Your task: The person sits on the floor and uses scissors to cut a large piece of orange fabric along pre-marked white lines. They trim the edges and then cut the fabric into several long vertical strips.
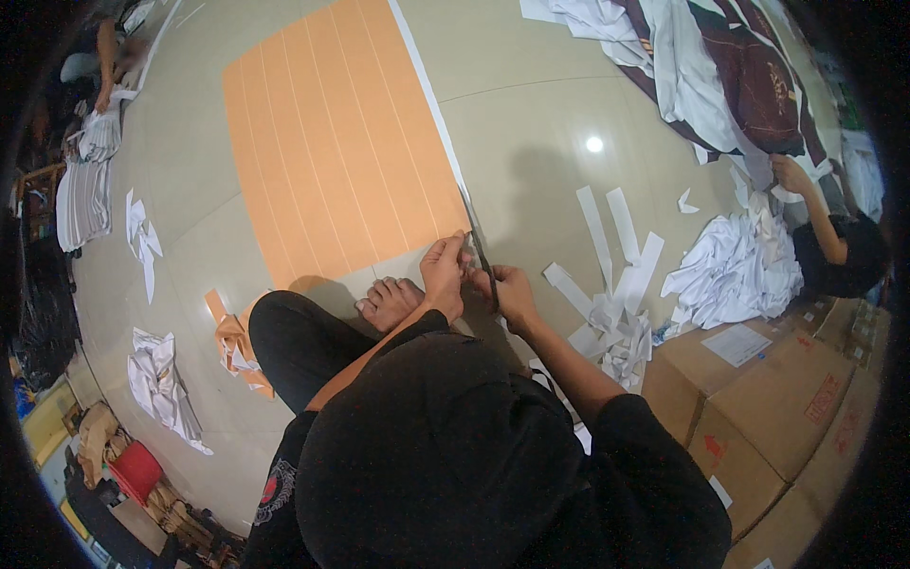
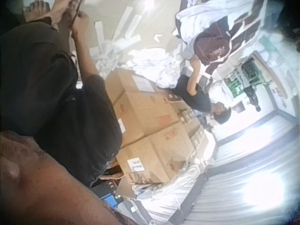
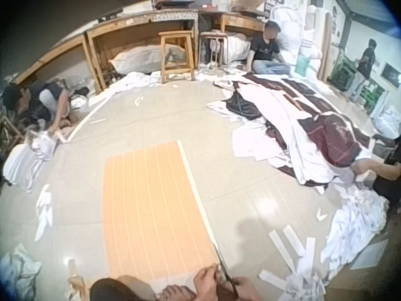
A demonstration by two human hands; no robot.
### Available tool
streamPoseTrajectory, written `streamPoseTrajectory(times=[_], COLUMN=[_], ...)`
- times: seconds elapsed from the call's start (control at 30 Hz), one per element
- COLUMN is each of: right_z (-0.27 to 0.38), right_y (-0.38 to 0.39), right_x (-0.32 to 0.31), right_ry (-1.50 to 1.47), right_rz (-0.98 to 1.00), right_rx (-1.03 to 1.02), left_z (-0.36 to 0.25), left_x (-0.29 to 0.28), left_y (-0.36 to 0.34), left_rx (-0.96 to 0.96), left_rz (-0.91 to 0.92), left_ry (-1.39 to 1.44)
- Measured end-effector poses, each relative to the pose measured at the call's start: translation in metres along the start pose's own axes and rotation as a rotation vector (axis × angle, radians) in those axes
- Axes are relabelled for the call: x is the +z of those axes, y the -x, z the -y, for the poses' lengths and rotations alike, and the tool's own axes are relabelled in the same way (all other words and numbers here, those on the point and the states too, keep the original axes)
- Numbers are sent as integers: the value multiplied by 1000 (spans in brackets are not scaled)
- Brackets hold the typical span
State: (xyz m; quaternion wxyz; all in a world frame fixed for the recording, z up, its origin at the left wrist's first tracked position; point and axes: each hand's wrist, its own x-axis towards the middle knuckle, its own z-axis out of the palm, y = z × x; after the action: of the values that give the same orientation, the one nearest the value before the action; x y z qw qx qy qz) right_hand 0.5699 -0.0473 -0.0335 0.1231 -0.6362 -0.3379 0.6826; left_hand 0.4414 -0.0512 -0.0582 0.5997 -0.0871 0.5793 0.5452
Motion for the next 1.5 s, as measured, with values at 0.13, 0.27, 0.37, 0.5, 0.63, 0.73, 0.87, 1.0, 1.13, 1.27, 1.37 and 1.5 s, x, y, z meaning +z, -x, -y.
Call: streamPoseTrajectory(times=[0.13,0.27,0.37,0.5,0.63,0.73,0.87,1.0,1.13,1.27,1.37,1.5], right_z=[4,-1,-3,-4,5,0,-2,-3,9,22,25,24], right_y=[-2,-7,-7,-7,0,-3,-3,-4,-5,-10,-15,-21], right_x=[4,4,3,3,4,2,1,0,6,10,9,9], right_ry=[-12,-36,-46,-33,-16,-10,-1,5,-48,-91,-76,-61], right_rz=[-16,-15,-16,-10,-6,-11,3,5,-4,10,3,6], right_rx=[-9,-14,-22,-21,-17,-20,-29,-33,-24,-19,-29,-40], left_z=[-2,-1,-1,1,2,0,-2,-2,-1,4,3,-2], left_x=[0,-2,-2,-2,-3,-1,-1,-1,-4,-8,-8,-7], left_y=[3,1,1,0,-1,1,2,1,1,-3,-1,3], left_rx=[-3,3,3,19,15,10,21,23,17,15,-4,16], left_rz=[2,-9,3,11,7,-7,-7,3,7,31,42,50], left_ry=[-9,-37,-39,-8,-15,-20,-43,-40,-22,37,43,22])
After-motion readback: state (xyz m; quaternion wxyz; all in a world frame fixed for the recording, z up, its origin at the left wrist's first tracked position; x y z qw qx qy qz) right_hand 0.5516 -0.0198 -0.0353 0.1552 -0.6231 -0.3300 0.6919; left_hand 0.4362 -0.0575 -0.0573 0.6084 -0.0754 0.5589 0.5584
